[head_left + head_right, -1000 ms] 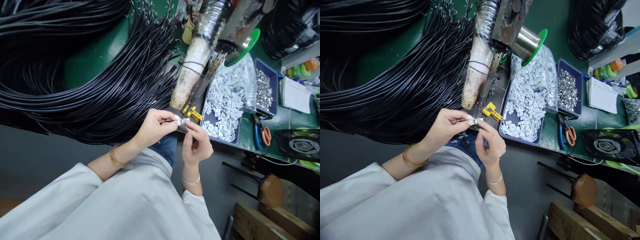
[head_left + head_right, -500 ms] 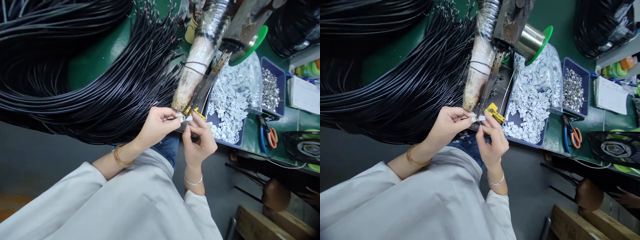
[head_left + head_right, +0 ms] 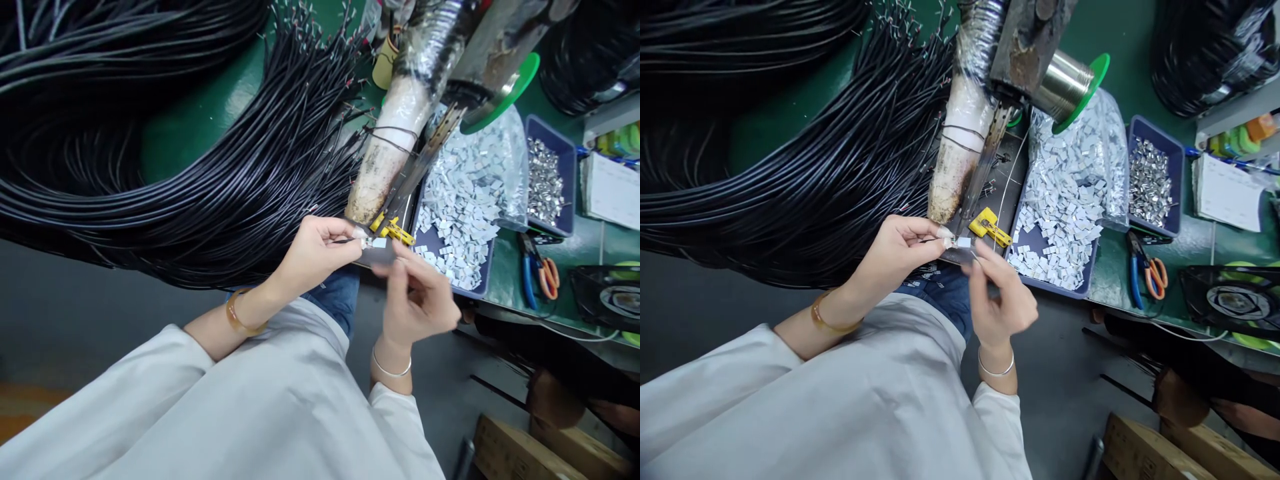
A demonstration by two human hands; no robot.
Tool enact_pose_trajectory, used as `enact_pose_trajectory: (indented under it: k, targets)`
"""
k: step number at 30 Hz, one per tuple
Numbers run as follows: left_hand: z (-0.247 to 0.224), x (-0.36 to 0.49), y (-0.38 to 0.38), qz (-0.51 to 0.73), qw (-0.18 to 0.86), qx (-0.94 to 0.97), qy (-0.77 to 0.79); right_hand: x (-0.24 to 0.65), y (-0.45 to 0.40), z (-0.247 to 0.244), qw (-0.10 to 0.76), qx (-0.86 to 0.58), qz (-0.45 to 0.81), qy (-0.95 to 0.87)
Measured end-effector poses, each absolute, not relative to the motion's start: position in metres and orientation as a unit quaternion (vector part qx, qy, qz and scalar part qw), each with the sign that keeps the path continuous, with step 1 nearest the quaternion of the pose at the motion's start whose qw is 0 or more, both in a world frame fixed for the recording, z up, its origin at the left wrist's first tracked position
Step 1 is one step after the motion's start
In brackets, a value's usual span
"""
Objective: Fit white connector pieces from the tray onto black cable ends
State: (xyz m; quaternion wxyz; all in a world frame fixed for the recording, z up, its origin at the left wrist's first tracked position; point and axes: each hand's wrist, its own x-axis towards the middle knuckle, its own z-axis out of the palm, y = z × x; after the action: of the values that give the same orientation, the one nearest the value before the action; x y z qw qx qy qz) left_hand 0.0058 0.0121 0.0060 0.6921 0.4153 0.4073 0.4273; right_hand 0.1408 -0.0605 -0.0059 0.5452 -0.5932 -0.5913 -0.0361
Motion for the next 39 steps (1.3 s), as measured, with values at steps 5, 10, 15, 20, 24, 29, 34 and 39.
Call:
enact_pose_trajectory:
  k: [5,10,15,20,24,29,34,39]
  targets:
    - [0.010,0.005,0.009,0.420,0.686,0.425,0.415,0.147,-0.064,-0.003,0.642,-0.565,-0.033,-0.517]
    - [0.008,0.006,0.009,0.421,0.693,0.414,0.412,0.144,-0.066,-0.015,0.515,-0.618,-0.018,-0.593]
    - [0.004,0.008,0.010,0.426,0.695,0.406,0.413,0.144,-0.064,-0.020,0.488,-0.601,-0.017,-0.633]
    - [0.005,0.007,0.009,0.443,0.681,0.411,0.414,0.140,-0.057,-0.013,0.456,-0.601,-0.055,-0.654]
    - [0.006,0.005,0.009,0.437,0.672,0.423,0.422,0.135,-0.058,-0.015,0.464,-0.608,-0.046,-0.642]
    - [0.006,0.006,0.010,0.427,0.677,0.428,0.420,0.145,-0.057,-0.014,0.673,-0.541,-0.028,-0.503]
    - [0.005,0.005,0.008,0.419,0.666,0.445,0.428,0.155,-0.060,-0.004,0.667,-0.549,0.073,-0.499]
    - [0.004,0.003,0.004,0.408,0.640,0.488,0.431,0.146,-0.064,-0.013,0.546,-0.593,-0.010,-0.592]
